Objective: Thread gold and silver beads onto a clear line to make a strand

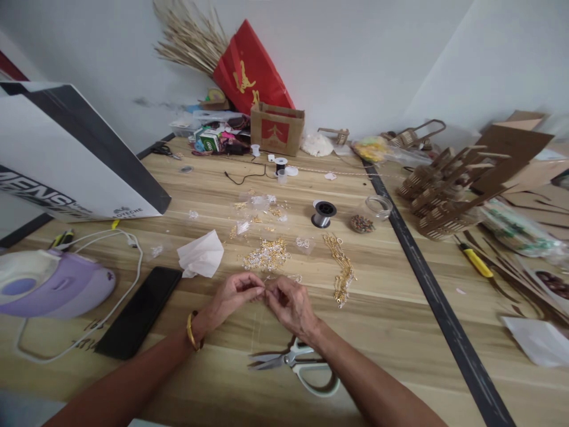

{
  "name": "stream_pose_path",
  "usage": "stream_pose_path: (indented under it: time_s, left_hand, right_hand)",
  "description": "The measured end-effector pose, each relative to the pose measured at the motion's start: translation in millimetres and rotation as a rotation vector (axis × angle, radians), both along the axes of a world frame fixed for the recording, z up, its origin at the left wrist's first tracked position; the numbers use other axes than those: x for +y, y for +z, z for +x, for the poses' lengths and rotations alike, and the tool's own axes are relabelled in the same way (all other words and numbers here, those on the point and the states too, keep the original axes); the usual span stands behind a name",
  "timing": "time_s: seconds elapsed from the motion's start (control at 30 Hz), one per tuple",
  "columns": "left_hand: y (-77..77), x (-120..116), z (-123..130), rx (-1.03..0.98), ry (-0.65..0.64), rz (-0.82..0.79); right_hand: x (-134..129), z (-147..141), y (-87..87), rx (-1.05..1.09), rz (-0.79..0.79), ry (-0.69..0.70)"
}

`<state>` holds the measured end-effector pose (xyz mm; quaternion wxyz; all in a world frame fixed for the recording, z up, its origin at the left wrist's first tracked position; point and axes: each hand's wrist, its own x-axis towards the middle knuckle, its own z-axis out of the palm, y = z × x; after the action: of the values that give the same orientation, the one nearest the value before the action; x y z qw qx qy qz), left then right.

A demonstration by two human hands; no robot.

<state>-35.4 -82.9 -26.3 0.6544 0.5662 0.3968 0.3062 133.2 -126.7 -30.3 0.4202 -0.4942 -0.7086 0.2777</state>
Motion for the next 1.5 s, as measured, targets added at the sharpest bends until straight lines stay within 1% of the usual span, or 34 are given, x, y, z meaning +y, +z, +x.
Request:
stream_pose_path:
  time_s: [0.23, 0.37, 0.53, 0.73, 0.87, 1.0, 1.1, 1.27, 1.4, 1.5]
  left_hand:
    - [11.5, -0.7, 0.8, -0.007, 0.004, -0.087]
    - [10.5, 0.0, 0.5, -0.018, 0.001, -0.115]
    - [9.5, 0.3, 0.8, -0.032, -0.011, -0.11]
    - [11.3, 0.9, 0.8, -0.026, 0.032, -0.097]
    - [7.4, 1.4, 0.4, -0.049, 0.032, -0.08]
    - [2.4, 0.1, -0.4, -0.039, 0.012, 0.015]
    - [1.8, -2.5, -0.9, -0.003, 0.003, 0.111]
    - [5.0, -7.0, 0.3, 0.107, -0.001, 0.27]
    - [5.6, -9.5, 1.8, 0.223, 0.018, 0.387]
    - [5.3, -10.6, 2.1, 0.269, 0.023, 0.461]
  right_hand:
    - [-0.4, 1.0, -1.2, 0.003, 0.002, 0.013]
    - [-0.3, 1.4, -2.4, 0.014, 0.005, 0.017]
    - [0.5, 1.5, -2.8, 0.041, -0.026, 0.016]
    - [1.1, 1.4, -3.7, 0.087, -0.042, 0.001]
    - [1.6, 0.9, -6.7, 0.124, -0.078, -0.008]
    - [2.9, 1.1, -8.0, 0.125, -0.103, -0.014]
    - [4.1, 1.6, -7.5, 0.124, -0.099, -0.007]
    - [5.3, 2.9, -5.3, 0.084, -0.092, 0.027]
    - [5.1, 3.3, -1.9, 0.046, -0.106, 0.021]
    - [4.6, 3.0, 0.2, 0.04, -0.093, 0.023]
